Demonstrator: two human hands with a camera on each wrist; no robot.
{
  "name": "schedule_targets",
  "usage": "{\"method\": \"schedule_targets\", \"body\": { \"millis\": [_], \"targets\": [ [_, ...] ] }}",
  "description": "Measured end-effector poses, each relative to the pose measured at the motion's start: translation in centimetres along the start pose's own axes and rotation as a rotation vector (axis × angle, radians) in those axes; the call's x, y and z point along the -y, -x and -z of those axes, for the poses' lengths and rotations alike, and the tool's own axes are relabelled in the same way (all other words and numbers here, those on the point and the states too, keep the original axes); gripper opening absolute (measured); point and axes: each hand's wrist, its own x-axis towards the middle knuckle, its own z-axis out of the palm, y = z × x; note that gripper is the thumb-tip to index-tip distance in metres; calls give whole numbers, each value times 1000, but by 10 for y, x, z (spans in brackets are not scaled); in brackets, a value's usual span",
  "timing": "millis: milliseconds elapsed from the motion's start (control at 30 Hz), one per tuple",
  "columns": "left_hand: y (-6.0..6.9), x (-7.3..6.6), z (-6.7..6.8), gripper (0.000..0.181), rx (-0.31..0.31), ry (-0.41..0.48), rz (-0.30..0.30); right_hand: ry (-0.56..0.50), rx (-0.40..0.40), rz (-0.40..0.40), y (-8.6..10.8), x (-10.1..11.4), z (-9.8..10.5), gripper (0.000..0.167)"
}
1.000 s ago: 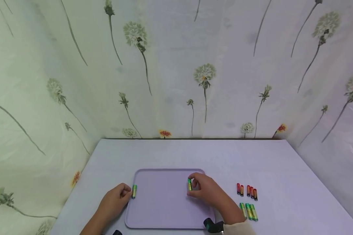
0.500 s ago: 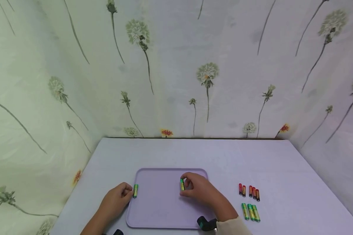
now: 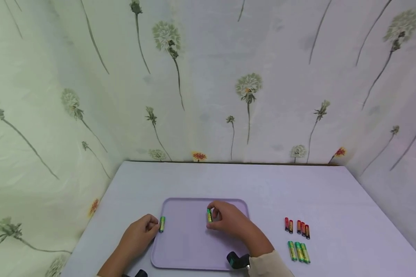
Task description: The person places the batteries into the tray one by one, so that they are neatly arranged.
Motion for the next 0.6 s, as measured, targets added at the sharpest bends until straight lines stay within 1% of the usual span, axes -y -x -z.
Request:
{"method": "schedule_targets", "body": {
  "millis": [200,367,467,600],
  "targets": [
    [0,0,0,8,-6,-7,-7,-20,14,7,-6,7,-5,46],
    [2,1,3,7,-14,5,-5,-34,37,35,-15,15,-15,46],
    [3,1,3,6,-11,17,-7,-28,49,48,-18,20,-19,45],
    [2,-1,3,7,-4,21,-23,-7,50,68,-21,25,-21,45]
  ]
}}
